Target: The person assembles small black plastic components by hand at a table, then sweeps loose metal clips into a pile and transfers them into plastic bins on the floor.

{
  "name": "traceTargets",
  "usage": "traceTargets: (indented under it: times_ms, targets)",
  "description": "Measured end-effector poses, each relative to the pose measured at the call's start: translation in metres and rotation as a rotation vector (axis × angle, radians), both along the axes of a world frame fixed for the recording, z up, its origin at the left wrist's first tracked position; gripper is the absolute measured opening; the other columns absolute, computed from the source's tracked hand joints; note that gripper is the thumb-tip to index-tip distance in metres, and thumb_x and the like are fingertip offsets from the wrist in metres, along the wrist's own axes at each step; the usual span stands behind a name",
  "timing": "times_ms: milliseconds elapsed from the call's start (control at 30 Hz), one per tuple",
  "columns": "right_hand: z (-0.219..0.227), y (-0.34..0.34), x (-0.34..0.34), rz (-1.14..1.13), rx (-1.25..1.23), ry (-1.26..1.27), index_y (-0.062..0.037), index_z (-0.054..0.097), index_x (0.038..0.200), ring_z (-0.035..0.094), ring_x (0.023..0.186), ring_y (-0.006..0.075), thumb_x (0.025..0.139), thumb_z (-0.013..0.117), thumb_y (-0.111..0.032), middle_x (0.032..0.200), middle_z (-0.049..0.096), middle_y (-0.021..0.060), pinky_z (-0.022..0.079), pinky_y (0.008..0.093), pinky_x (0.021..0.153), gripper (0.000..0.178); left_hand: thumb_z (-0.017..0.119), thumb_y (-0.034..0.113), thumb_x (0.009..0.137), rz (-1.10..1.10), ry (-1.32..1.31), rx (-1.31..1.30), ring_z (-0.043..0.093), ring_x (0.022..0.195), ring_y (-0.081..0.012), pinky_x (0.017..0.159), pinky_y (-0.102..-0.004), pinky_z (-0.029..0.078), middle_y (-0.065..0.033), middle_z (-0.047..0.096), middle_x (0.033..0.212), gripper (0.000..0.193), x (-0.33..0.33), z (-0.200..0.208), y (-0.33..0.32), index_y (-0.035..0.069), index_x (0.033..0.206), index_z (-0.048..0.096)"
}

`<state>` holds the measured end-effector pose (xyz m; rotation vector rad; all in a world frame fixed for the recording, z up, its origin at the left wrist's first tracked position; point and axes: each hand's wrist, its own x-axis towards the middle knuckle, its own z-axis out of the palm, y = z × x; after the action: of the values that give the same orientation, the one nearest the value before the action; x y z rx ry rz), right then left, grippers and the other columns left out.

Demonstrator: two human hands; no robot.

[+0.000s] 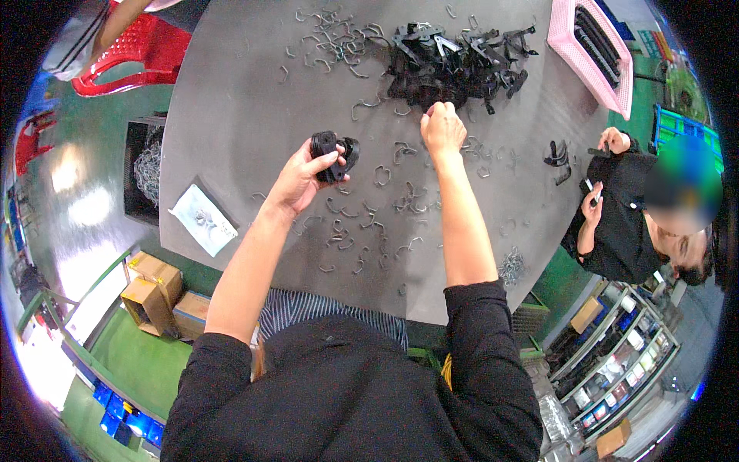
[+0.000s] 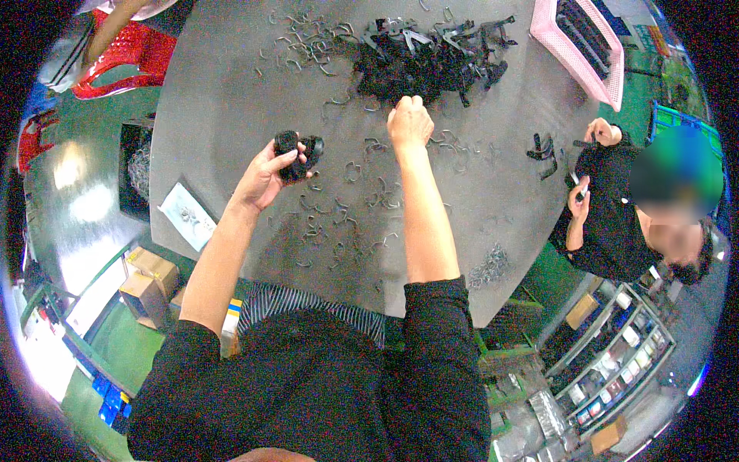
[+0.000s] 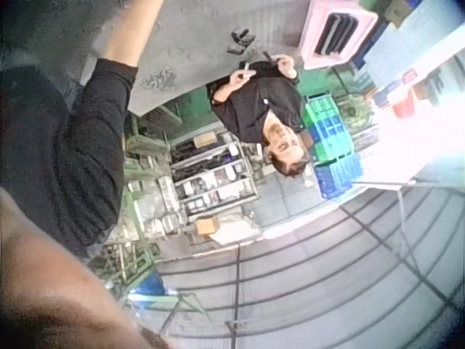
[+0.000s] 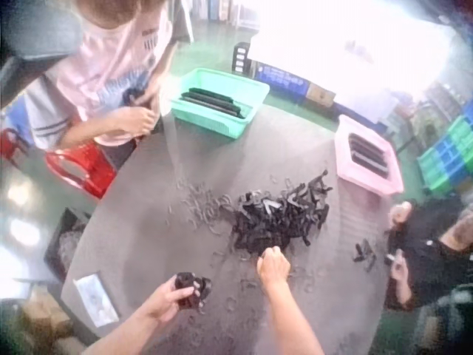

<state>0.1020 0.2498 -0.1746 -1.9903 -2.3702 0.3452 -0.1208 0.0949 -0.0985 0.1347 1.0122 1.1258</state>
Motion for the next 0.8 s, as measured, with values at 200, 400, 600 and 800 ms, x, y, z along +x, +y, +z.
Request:
traceTargets:
  times_ms: [200, 400, 600, 800]
  targets:
    - [0.011, -0.006, 0.003, -0.029, 0.019, 0.012, -0.0076, 0.047, 0.098, 0.058, 0.086, 0.0274, 0.069, 0.071, -0.030, 0.100, 0.048, 0.0110, 0.050, 0.0393, 0.067, 0.044, 0.060, 0.013, 0.082, -0.050, -0.045, 0.017, 0.055, 0.088, -0.0145, 0.076, -0.0405, 0.052, -0.0036, 0.055, 0.099, 0.034, 0.015, -0.004, 0.001, 0.008, 0.112, 0.045]
    - [-0.003, 0.000, 0.006, 0.294, 0.047, -0.067, -0.0063, 0.055, 0.082, 0.060, 0.082, 0.0252, 0.074, 0.063, -0.022, 0.089, 0.054, 0.0104, 0.052, 0.0363, 0.065, 0.019, 0.064, 0.015, 0.079, -0.054, 0.019, -0.012, 0.056, 0.083, -0.0126, 0.070, -0.0365, 0.053, -0.0024, 0.056, 0.092, 0.031, 0.026, 0.009, 0.000, 0.008, 0.104, 0.047]
    - [0.009, -0.050, 0.020, 0.314, 0.114, -0.047, -0.0062, 0.055, 0.079, 0.061, 0.072, 0.0241, 0.072, 0.060, -0.021, 0.082, 0.055, 0.0094, 0.052, 0.0343, 0.060, 0.017, 0.065, 0.016, 0.079, -0.032, 0.027, -0.026, 0.055, 0.084, -0.0120, 0.071, -0.0357, 0.053, -0.0025, 0.055, 0.092, 0.031, 0.020, -0.003, -0.006, 0.007, 0.103, 0.046]
    - [0.070, -0.071, 0.016, -0.510, -0.293, 0.858, -0.0012, 0.060, 0.082, 0.058, 0.055, 0.0131, 0.077, 0.061, -0.017, 0.072, 0.060, 0.0056, 0.048, 0.0274, 0.049, 0.017, 0.065, 0.018, 0.079, -0.022, 0.062, -0.014, 0.055, 0.086, -0.0118, 0.072, -0.0346, 0.052, -0.0021, 0.054, 0.092, 0.032, 0.027, -0.009, -0.003, 0.007, 0.103, 0.046]
